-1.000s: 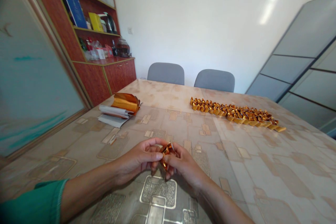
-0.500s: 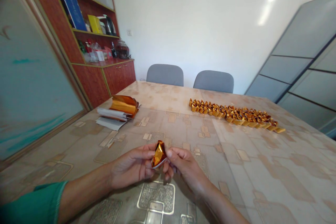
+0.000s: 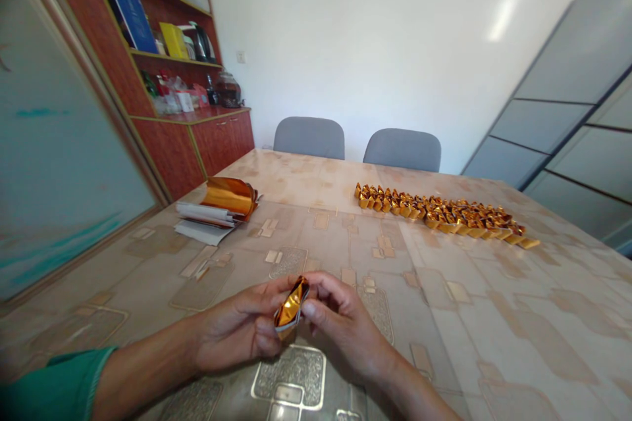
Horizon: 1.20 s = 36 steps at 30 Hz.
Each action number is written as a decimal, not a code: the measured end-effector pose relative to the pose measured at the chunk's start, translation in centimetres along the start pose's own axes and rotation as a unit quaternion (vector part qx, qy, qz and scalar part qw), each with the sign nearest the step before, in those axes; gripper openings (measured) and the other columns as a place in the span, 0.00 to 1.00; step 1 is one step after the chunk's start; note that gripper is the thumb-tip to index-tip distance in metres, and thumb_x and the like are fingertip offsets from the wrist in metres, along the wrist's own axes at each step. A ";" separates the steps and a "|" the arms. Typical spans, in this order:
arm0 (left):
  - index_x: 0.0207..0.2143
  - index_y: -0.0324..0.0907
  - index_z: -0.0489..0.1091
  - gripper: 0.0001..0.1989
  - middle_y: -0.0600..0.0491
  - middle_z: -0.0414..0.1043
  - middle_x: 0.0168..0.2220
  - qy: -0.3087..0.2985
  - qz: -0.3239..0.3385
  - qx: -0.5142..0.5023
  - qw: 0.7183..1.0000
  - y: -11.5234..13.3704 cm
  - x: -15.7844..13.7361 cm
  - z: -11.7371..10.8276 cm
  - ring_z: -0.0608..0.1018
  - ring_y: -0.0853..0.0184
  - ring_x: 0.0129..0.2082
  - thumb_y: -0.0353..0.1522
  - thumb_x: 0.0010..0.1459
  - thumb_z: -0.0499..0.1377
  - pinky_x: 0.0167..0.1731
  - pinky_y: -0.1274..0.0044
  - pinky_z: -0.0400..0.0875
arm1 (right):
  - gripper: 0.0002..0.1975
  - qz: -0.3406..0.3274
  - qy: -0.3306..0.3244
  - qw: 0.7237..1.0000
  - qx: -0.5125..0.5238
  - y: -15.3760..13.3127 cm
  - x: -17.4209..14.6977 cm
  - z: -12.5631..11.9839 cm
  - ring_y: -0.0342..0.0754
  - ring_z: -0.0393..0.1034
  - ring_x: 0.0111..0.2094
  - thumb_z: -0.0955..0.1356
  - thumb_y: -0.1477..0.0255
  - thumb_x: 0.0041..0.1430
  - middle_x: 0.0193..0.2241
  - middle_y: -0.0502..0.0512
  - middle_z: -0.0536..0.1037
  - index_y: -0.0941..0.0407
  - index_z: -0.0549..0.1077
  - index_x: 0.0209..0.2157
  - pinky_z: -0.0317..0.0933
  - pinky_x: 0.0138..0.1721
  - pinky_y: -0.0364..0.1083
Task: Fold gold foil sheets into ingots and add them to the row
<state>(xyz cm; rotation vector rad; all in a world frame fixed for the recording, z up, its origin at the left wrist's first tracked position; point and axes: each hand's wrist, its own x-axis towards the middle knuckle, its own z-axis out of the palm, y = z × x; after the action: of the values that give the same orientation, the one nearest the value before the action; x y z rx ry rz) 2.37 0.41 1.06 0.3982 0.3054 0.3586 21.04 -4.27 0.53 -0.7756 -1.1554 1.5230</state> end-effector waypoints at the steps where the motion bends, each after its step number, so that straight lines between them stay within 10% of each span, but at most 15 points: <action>1: 0.44 0.40 0.70 0.15 0.54 0.67 0.33 0.007 0.013 0.014 1.000 -0.1 0.0 0.0 0.64 0.81 0.21 0.29 0.55 0.67 0.23 0.87 0.59 | 0.13 -0.005 0.010 1.000 0.000 -0.1 0.1 0.0 0.40 0.61 0.27 0.73 0.61 0.58 0.28 0.48 0.71 0.53 0.76 0.41 0.56 0.29 0.41; 13: 0.42 0.44 0.68 0.19 0.54 0.72 0.36 0.149 0.199 0.241 0.938 -1.2 0.5 0.7 0.73 0.72 0.30 0.33 0.50 0.70 0.29 0.81 0.63 | 0.08 0.000 0.062 0.998 -0.012 1.4 0.1 0.1 0.38 0.58 0.22 0.68 0.64 0.65 0.23 0.43 0.66 0.53 0.69 0.41 0.52 0.25 0.39; 21: 0.44 0.38 0.75 0.15 0.53 0.72 0.32 0.202 0.270 0.342 0.877 -1.0 0.8 0.6 0.69 0.72 0.27 0.37 0.56 0.66 0.29 0.79 0.66 | 0.08 -0.049 0.041 0.989 -0.131 1.0 0.2 0.1 0.47 0.71 0.39 0.67 0.66 0.65 0.40 0.52 0.77 0.51 0.69 0.45 0.62 0.40 0.47; 26: 0.43 0.37 0.75 0.16 0.51 0.73 0.35 0.212 0.266 0.322 0.883 -1.1 1.0 0.8 0.70 0.72 0.27 0.38 0.56 0.65 0.29 0.79 0.66 | 0.19 -0.098 0.085 0.946 -0.295 1.0 0.1 0.0 0.46 0.68 0.32 0.67 0.70 0.63 0.34 0.50 0.75 0.49 0.64 0.55 0.60 0.32 0.45; 36: 0.39 0.38 0.74 0.13 0.55 0.69 0.28 0.208 0.261 0.310 0.890 -1.3 1.2 0.1 0.68 0.75 0.24 0.39 0.57 0.65 0.25 0.81 0.64 | 0.10 -0.223 0.080 0.870 -0.432 -0.1 0.1 0.1 0.46 0.63 0.32 0.68 0.77 0.62 0.31 0.50 0.70 0.48 0.75 0.41 0.56 0.31 0.45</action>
<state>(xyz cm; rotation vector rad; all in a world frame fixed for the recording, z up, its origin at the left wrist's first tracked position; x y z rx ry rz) 3.78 -0.25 0.34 1.0481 0.7449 0.8879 20.97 -4.18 0.69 -1.0856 -1.7576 0.4944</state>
